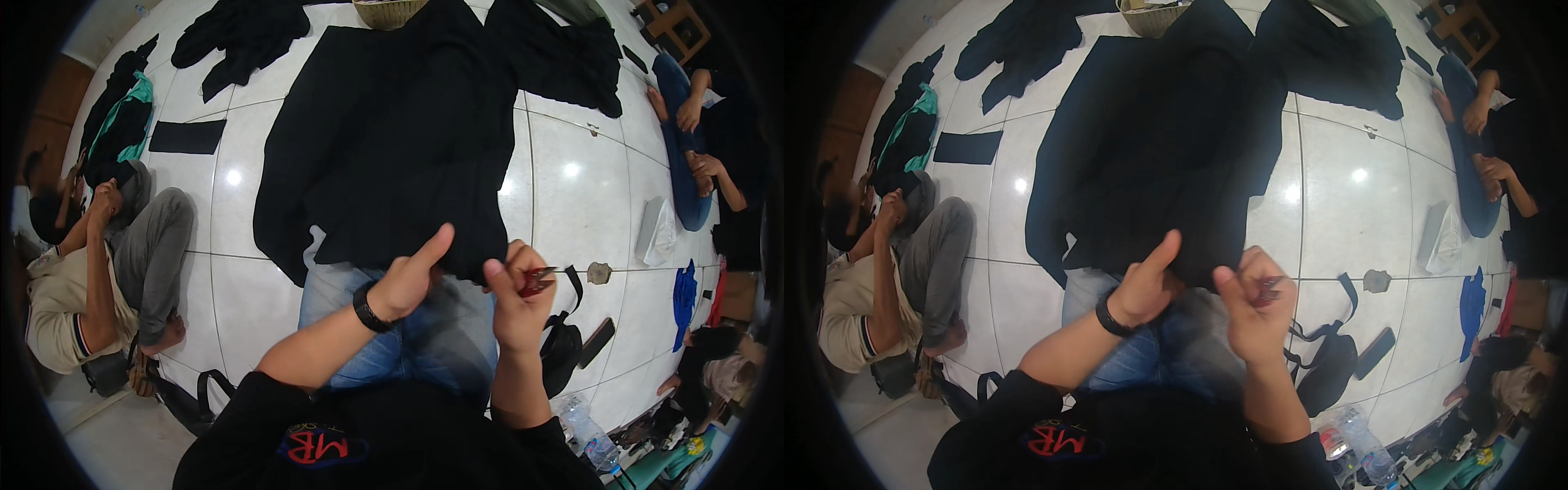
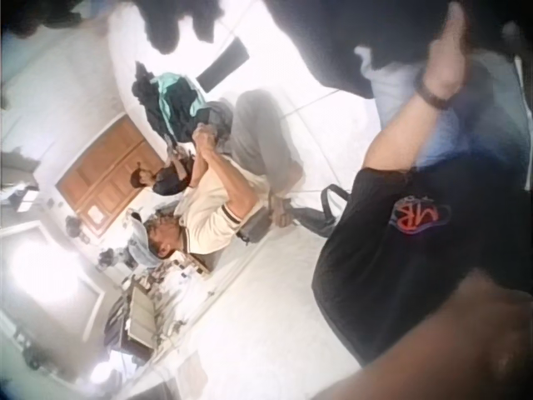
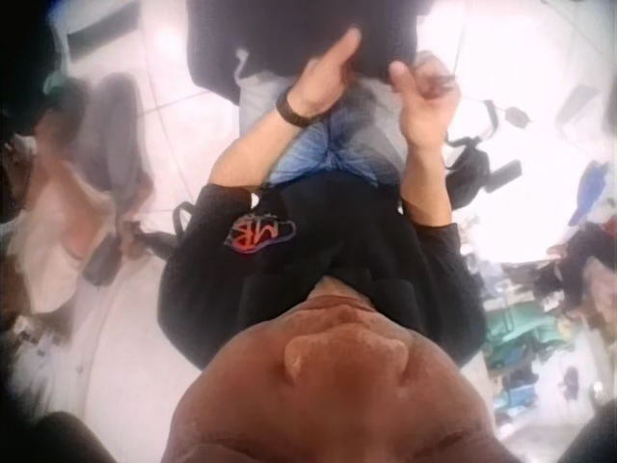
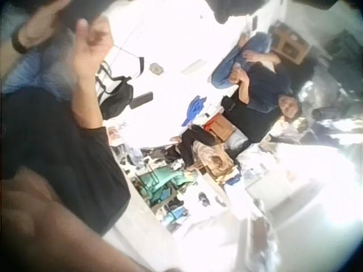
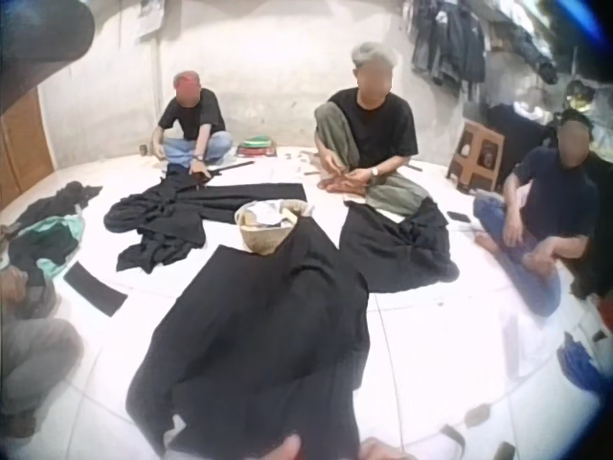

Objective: The person sits on the floor and uses a small knife to cut horizontal slits into a black t-shirt laid across their lap. They repeatedly lift the shirt to inspect the cuts and continue trimming the fabric.

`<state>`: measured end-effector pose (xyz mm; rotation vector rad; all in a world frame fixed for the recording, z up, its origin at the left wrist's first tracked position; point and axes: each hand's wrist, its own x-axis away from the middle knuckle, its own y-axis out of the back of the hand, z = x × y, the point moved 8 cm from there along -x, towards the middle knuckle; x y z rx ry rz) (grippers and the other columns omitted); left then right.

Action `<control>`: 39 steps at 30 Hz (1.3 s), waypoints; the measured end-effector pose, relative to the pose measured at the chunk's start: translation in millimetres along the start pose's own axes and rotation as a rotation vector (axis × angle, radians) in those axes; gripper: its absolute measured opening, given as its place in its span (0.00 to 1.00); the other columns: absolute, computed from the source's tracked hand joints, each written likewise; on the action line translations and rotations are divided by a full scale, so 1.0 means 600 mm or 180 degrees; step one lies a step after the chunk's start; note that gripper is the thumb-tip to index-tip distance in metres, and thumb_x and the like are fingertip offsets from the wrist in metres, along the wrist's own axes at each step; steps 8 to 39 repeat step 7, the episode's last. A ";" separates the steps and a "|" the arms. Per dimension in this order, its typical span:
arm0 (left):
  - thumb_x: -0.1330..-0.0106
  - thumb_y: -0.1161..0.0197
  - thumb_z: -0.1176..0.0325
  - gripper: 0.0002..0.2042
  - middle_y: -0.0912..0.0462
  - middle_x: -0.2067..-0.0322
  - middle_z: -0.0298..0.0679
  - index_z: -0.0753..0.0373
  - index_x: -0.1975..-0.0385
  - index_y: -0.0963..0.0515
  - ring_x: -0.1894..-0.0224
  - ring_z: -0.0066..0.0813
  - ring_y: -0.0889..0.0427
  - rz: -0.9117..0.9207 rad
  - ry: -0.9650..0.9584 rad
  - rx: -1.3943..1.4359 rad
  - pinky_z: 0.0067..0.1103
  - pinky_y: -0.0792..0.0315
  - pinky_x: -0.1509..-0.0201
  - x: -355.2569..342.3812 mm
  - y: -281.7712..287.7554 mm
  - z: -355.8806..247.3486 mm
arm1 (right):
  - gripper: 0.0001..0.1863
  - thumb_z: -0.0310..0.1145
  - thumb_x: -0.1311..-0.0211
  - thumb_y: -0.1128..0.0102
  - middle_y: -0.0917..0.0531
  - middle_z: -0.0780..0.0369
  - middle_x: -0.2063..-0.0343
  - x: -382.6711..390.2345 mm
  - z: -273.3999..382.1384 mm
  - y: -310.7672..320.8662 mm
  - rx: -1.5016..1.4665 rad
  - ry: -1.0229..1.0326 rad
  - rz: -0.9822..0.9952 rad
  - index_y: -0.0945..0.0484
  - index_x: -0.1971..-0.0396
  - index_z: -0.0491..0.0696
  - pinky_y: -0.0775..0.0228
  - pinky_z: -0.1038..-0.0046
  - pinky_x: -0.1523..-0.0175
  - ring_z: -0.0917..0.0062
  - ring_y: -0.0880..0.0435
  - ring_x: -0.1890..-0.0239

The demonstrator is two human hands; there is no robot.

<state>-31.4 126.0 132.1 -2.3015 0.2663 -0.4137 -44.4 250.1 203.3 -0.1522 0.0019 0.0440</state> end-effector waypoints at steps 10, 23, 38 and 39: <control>0.21 0.54 0.48 0.24 0.16 0.68 0.41 0.65 0.52 0.22 0.66 0.32 0.17 0.0626 0.0590 -0.0458 0.23 0.26 0.60 -0.025 0.003 -0.028 | 0.22 0.21 0.38 0.35 0.31 0.68 0.76 -0.044 -0.018 0.047 0.0040 -0.0332 -0.0242 0.40 0.81 0.51 0.34 0.81 0.69 0.86 0.33 0.76; 0.21 0.54 0.48 0.24 0.16 0.68 0.41 0.65 0.52 0.22 0.66 0.32 0.17 0.0626 0.0590 -0.0458 0.23 0.26 0.60 -0.025 0.003 -0.028 | 0.22 0.21 0.38 0.35 0.31 0.68 0.76 -0.044 -0.018 0.047 0.0040 -0.0332 -0.0242 0.40 0.81 0.51 0.34 0.81 0.69 0.86 0.33 0.76; 0.21 0.54 0.48 0.24 0.16 0.68 0.41 0.65 0.52 0.22 0.66 0.32 0.17 0.0626 0.0590 -0.0458 0.23 0.26 0.60 -0.025 0.003 -0.028 | 0.22 0.21 0.38 0.35 0.31 0.68 0.76 -0.044 -0.018 0.047 0.0040 -0.0332 -0.0242 0.40 0.81 0.51 0.34 0.81 0.69 0.86 0.33 0.76; 0.21 0.54 0.48 0.24 0.16 0.68 0.41 0.65 0.52 0.22 0.66 0.32 0.17 0.0626 0.0590 -0.0458 0.23 0.26 0.60 -0.025 0.003 -0.028 | 0.22 0.21 0.38 0.35 0.31 0.68 0.76 -0.044 -0.018 0.047 0.0040 -0.0332 -0.0242 0.40 0.81 0.51 0.34 0.81 0.69 0.86 0.33 0.76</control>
